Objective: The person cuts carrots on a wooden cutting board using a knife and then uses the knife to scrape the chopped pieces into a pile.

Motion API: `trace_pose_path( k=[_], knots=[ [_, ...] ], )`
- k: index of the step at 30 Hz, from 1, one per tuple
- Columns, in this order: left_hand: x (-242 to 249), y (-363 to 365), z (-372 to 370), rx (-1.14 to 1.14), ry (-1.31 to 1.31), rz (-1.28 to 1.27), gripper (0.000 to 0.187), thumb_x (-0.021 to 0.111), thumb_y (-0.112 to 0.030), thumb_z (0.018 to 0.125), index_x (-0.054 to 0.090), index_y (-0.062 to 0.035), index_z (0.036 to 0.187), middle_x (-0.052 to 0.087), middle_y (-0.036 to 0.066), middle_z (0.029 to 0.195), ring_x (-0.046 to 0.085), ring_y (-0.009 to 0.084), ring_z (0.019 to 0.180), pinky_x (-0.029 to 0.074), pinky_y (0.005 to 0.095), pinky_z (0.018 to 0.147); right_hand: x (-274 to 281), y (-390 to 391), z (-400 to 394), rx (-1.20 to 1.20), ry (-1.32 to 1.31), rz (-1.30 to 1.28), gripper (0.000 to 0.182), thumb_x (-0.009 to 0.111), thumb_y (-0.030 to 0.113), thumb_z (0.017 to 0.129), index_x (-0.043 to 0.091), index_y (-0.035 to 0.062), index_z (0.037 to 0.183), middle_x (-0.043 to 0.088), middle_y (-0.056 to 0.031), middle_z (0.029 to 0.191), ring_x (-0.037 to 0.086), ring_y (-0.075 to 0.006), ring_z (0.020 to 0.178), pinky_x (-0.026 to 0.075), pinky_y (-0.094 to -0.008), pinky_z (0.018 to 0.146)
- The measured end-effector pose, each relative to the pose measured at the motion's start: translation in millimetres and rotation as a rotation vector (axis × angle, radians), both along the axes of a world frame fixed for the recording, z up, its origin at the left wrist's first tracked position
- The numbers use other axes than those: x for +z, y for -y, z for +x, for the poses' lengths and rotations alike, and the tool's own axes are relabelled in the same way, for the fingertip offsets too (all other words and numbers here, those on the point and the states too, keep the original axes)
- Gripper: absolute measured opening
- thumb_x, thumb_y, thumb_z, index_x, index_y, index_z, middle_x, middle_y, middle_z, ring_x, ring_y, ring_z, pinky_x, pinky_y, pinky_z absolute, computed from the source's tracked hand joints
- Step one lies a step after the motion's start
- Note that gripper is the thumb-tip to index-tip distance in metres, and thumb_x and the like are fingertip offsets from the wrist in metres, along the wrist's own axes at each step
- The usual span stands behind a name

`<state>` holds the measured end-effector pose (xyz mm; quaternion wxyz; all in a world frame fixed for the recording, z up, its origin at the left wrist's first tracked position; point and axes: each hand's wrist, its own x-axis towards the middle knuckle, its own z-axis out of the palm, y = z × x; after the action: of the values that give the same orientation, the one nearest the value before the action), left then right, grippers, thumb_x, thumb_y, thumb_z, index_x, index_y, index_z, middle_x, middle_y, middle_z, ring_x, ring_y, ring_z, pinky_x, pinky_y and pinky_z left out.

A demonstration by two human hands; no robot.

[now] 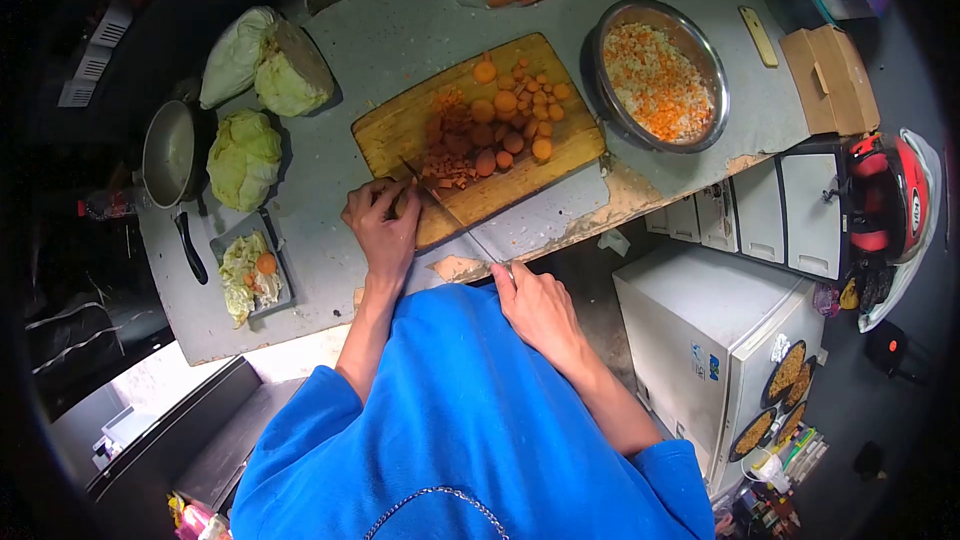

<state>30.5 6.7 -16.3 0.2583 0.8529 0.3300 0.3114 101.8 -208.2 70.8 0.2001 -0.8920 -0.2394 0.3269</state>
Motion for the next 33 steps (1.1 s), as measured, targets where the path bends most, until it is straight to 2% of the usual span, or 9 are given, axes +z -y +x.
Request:
trace_pose_path(
  k=[8,11,16,20,22,26,33],
  knots=[
    [2,-2,-4,0.012,0.052,-0.070,0.019,0.083,-0.018,0.082,0.083,-0.0110,0.100,0.072,0.003,0.099,0.059,0.0224,0.098,0.034,0.0379,0.095,-10,5,-8,-0.078,-0.089,0.183,0.044,0.048,0.037,0.110,0.064,-0.0006,0.094,0.065,-0.0324,0.079,0.064,-0.0548,0.079,0.051,-0.0601,0.069],
    [2,-2,-2,0.016,0.053,-0.074,0.017,0.084,-0.018,0.083,0.083,-0.0091,0.098,0.072,0.005,0.096,0.062,0.0236,0.096,0.040,0.0388,0.094,-13,6,-9,-0.056,-0.058,0.164,0.042,0.051,0.035,0.110,0.064,-0.0006,0.094,0.064,-0.0293,0.075,0.064,-0.0523,0.077,0.048,-0.0555,0.062],
    [4,-2,-2,0.017,0.043,-0.042,0.015,0.085,-0.018,0.083,0.084,-0.0087,0.095,0.071,0.005,0.094,0.062,0.0231,0.095,0.041,0.0381,0.092,-12,2,-9,-0.026,-0.027,0.094,0.045,0.048,0.038,0.110,0.064,-0.0015,0.095,0.065,-0.0314,0.075,0.064,-0.0541,0.077,0.050,-0.0589,0.066],
    [3,-3,-2,0.008,0.053,-0.062,0.016,0.085,-0.019,0.084,0.083,-0.0083,0.095,0.071,0.005,0.093,0.062,0.0231,0.094,0.041,0.0383,0.092,-11,2,-8,0.017,-0.005,0.059,0.049,0.046,0.040,0.111,0.065,-0.0027,0.096,0.065,-0.0341,0.074,0.065,-0.0555,0.077,0.052,-0.0613,0.071],
    [0,-3,-3,0.013,0.058,-0.113,0.017,0.084,-0.019,0.084,0.084,-0.0113,0.099,0.072,0.003,0.096,0.060,0.0209,0.097,0.034,0.0368,0.097,-15,5,-10,-0.020,-0.017,0.110,0.045,0.047,0.038,0.111,0.064,-0.0016,0.096,0.065,-0.0321,0.075,0.064,-0.0545,0.077,0.050,-0.0598,0.068],
    [-1,-1,-5,0.012,0.064,-0.134,0.018,0.084,-0.020,0.084,0.085,-0.0117,0.100,0.072,0.004,0.097,0.059,0.0211,0.098,0.034,0.0369,0.097,-11,6,-13,-0.073,-0.064,0.186,0.042,0.049,0.035,0.110,0.064,-0.0006,0.094,0.063,-0.0300,0.076,0.063,-0.0533,0.076,0.048,-0.0573,0.064],
    [-3,-3,-4,0.011,0.051,-0.115,0.017,0.083,-0.020,0.085,0.085,-0.0124,0.100,0.071,0.004,0.098,0.059,0.0218,0.099,0.034,0.0371,0.098,-15,6,-12,-0.043,-0.050,0.166,0.043,0.049,0.036,0.110,0.064,-0.0010,0.093,0.064,-0.0289,0.075,0.063,-0.0529,0.075,0.047,-0.0579,0.064]
  ],
)
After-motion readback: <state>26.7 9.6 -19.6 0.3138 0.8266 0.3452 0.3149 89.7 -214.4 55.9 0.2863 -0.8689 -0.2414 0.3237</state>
